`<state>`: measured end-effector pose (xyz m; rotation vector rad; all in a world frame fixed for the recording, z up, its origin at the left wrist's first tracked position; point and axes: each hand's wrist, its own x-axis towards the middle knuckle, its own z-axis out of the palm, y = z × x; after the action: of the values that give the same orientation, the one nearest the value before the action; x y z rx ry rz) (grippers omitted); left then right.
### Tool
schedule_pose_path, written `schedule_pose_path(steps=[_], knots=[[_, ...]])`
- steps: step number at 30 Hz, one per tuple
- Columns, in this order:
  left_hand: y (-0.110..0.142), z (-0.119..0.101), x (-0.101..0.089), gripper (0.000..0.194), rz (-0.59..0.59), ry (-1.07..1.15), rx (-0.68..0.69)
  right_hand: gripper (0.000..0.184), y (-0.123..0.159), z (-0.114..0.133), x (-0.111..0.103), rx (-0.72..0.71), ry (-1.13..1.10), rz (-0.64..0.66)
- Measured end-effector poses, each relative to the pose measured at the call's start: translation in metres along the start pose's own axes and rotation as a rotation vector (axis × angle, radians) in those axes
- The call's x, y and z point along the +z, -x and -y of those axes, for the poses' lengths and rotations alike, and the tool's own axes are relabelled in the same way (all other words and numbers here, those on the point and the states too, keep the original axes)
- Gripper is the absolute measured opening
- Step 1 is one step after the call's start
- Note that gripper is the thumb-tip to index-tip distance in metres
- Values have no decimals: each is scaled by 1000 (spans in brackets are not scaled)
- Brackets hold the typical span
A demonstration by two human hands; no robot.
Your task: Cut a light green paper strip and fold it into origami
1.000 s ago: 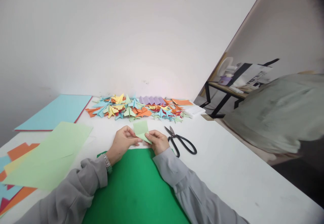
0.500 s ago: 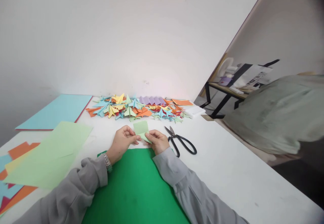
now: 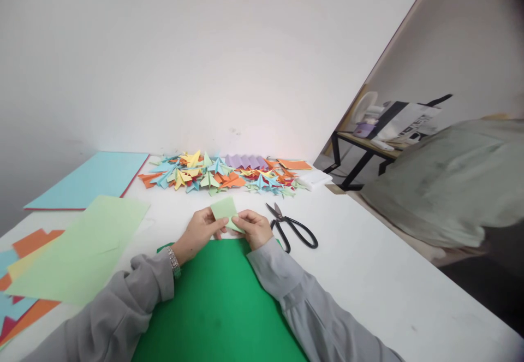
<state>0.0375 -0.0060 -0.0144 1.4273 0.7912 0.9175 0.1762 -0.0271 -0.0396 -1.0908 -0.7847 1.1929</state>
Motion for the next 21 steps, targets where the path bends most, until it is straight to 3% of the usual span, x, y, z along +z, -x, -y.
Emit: schedule_pose_path(steps=[6,10,17,21], knots=[[0,4,-9,32,180,-255,-66,28,3,5,1,-31,49,61],[0,9,-14,36,251,-295,-54,28,4,10,2,-30,91,107],[3,7,-12,39,196,-322,-48,32,4,9,3,-16,121,106],[6,2,-10,40,129,-344,-66,31,9,12,7,-59,241,179]])
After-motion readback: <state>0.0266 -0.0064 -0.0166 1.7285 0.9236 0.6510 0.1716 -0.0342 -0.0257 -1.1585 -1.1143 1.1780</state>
